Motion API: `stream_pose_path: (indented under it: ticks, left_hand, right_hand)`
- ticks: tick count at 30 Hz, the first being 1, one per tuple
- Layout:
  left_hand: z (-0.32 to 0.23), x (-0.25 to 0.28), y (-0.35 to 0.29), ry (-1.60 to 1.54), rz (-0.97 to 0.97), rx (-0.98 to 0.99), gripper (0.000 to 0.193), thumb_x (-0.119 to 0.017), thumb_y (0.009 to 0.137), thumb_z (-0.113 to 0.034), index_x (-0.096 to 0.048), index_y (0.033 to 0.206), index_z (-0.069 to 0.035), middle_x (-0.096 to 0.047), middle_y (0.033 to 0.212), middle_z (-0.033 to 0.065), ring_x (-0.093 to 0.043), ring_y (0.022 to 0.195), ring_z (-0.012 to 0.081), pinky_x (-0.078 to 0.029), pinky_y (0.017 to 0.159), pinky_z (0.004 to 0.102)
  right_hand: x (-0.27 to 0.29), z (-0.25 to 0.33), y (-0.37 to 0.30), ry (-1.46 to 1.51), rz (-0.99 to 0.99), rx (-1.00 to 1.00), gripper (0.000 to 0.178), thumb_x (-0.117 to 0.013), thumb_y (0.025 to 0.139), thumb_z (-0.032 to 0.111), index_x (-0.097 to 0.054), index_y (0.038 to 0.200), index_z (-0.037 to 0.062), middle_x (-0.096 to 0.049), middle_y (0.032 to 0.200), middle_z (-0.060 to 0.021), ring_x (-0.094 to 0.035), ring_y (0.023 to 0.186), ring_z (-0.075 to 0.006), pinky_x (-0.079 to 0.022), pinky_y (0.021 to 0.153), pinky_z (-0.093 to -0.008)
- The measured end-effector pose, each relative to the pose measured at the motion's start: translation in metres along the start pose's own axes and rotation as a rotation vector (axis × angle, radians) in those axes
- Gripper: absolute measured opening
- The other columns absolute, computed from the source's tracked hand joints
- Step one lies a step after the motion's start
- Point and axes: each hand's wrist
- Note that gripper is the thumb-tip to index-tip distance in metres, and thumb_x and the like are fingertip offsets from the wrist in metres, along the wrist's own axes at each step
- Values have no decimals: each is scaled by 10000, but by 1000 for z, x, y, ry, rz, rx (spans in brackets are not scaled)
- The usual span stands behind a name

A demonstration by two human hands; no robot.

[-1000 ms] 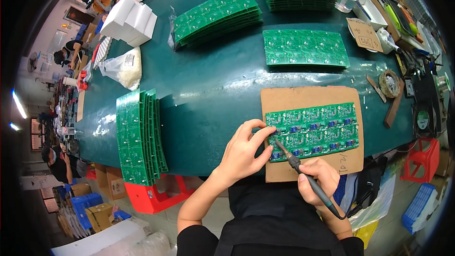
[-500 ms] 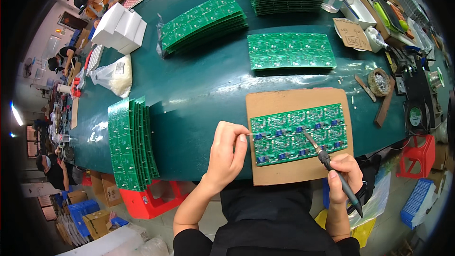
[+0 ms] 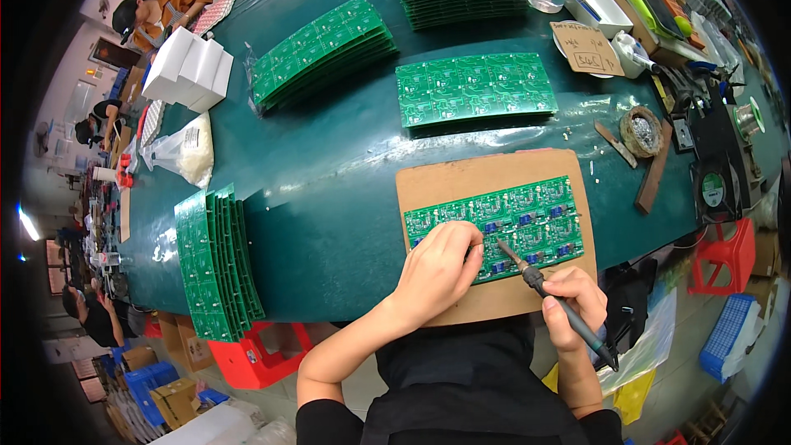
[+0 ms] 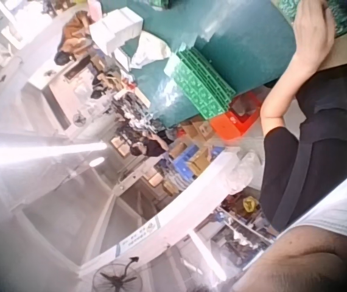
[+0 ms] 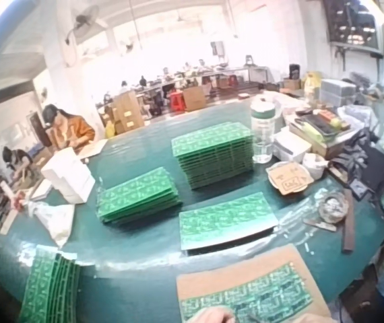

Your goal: The person solders electronic components onto circuit boards using a soldering iron, places completed boards onto a stack, and straightens stacks of circuit boards on the workbench by hand.

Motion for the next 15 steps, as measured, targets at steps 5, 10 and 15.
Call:
stream_pose_path:
  ticks: [5, 10, 15]
  left_hand:
    - [-2, -1, 2, 17, 9, 11, 140, -677, 867, -22, -588, 975, -21, -647, 963, 107, -650, 920, 308, -528, 798, 393]
    - [-7, -2, 5, 106, -8, -38, 149, -689, 841, -13, -596, 955, -32, -646, 961, 98, -654, 909, 303, -536, 783, 396]
    - [-13, 2, 6, 140, -8, -32, 134, -687, 838, -8, -603, 938, -37, -644, 963, 100, -656, 898, 298, -540, 764, 391]
  right_hand:
    - [-3, -2, 3, 11, 16, 3, 158, -674, 723, -11, -635, 875, -26, -615, 720, -136, -597, 603, -211, -468, 532, -305]
    - [-3, -3, 6, -5, 24, 76, 138, -679, 718, 5, -649, 847, -31, -616, 692, -134, -609, 594, -221, -482, 546, -311]
    - [10, -8, 6, 38, -99, 71, 139, -672, 755, 48, -642, 864, -32, -622, 711, -139, -602, 619, -228, -481, 567, -315]
Point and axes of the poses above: each hand's wrist, its own y-axis towards the middle knuckle, its own x-axis out of the back of the hand, z = x × y
